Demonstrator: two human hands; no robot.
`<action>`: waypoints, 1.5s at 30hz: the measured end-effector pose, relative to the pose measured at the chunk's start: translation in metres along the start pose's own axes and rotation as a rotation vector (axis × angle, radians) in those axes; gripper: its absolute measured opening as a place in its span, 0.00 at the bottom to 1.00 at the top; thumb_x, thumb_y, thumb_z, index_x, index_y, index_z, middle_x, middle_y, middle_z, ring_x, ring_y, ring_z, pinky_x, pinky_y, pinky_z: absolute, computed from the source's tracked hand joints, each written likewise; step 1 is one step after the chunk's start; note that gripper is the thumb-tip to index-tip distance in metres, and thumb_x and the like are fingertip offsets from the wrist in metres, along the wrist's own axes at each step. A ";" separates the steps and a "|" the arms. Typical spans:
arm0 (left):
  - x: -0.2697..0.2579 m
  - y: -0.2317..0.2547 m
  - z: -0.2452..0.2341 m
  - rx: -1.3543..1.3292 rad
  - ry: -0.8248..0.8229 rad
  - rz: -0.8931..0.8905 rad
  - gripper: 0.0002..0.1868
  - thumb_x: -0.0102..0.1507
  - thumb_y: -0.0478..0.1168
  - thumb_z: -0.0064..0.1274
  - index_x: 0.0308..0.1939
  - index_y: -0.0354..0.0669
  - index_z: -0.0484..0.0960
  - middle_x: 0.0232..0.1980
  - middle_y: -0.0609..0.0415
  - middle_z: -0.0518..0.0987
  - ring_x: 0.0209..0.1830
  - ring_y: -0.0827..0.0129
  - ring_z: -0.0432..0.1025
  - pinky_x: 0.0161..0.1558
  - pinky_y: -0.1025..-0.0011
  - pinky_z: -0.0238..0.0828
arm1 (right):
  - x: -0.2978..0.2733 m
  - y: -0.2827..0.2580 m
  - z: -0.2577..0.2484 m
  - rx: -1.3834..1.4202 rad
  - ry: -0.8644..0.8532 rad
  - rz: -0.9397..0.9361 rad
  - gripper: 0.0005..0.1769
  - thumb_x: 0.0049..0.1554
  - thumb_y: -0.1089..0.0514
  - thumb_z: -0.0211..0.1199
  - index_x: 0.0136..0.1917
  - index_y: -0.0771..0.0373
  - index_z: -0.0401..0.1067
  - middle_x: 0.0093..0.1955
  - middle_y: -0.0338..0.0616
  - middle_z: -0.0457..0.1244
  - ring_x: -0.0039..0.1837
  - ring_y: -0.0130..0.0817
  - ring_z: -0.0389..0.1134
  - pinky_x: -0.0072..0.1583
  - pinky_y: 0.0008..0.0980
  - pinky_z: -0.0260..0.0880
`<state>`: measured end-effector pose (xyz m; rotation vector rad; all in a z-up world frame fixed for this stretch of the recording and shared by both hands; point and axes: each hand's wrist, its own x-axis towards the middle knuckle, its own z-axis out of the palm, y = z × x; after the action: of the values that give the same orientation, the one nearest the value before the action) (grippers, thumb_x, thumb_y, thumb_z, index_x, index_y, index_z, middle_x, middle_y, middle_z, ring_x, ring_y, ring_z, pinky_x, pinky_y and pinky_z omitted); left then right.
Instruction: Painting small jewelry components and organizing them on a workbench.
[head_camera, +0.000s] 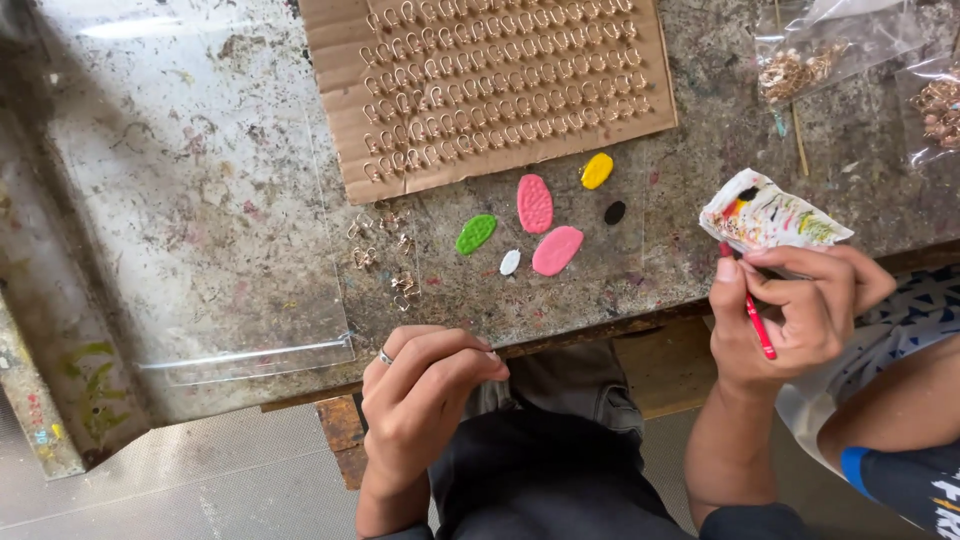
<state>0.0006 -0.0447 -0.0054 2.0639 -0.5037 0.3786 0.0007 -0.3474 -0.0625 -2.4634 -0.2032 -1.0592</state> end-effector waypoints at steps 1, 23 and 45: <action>0.001 -0.001 0.000 -0.026 -0.009 0.003 0.08 0.68 0.34 0.51 0.34 0.44 0.83 0.38 0.56 0.80 0.33 0.68 0.74 0.40 0.75 0.74 | -0.001 0.002 0.000 -0.007 0.011 -0.022 0.22 0.68 0.61 0.67 0.34 0.69 0.65 0.43 0.57 0.66 0.56 0.56 0.58 0.59 0.52 0.60; -0.051 -0.005 0.018 -0.465 0.218 -0.467 0.05 0.66 0.24 0.53 0.43 0.33 0.76 0.44 0.41 0.80 0.29 0.62 0.86 0.23 0.82 0.83 | 0.065 -0.056 0.029 0.457 -0.274 0.111 0.05 0.67 0.69 0.60 0.50 0.76 0.70 0.49 0.65 0.66 0.53 0.54 0.70 0.60 0.44 0.72; -0.056 -0.020 0.022 -0.547 0.283 -0.422 0.08 0.64 0.22 0.54 0.44 0.32 0.73 0.40 0.38 0.80 0.17 0.65 0.81 0.40 0.76 0.84 | 0.078 -0.049 0.049 0.384 -0.293 0.094 0.07 0.71 0.73 0.68 0.52 0.76 0.70 0.51 0.64 0.71 0.56 0.53 0.74 0.63 0.42 0.67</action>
<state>-0.0364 -0.0425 -0.0568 1.5000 0.0138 0.2390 0.0719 -0.2850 -0.0192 -2.2379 -0.3435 -0.5543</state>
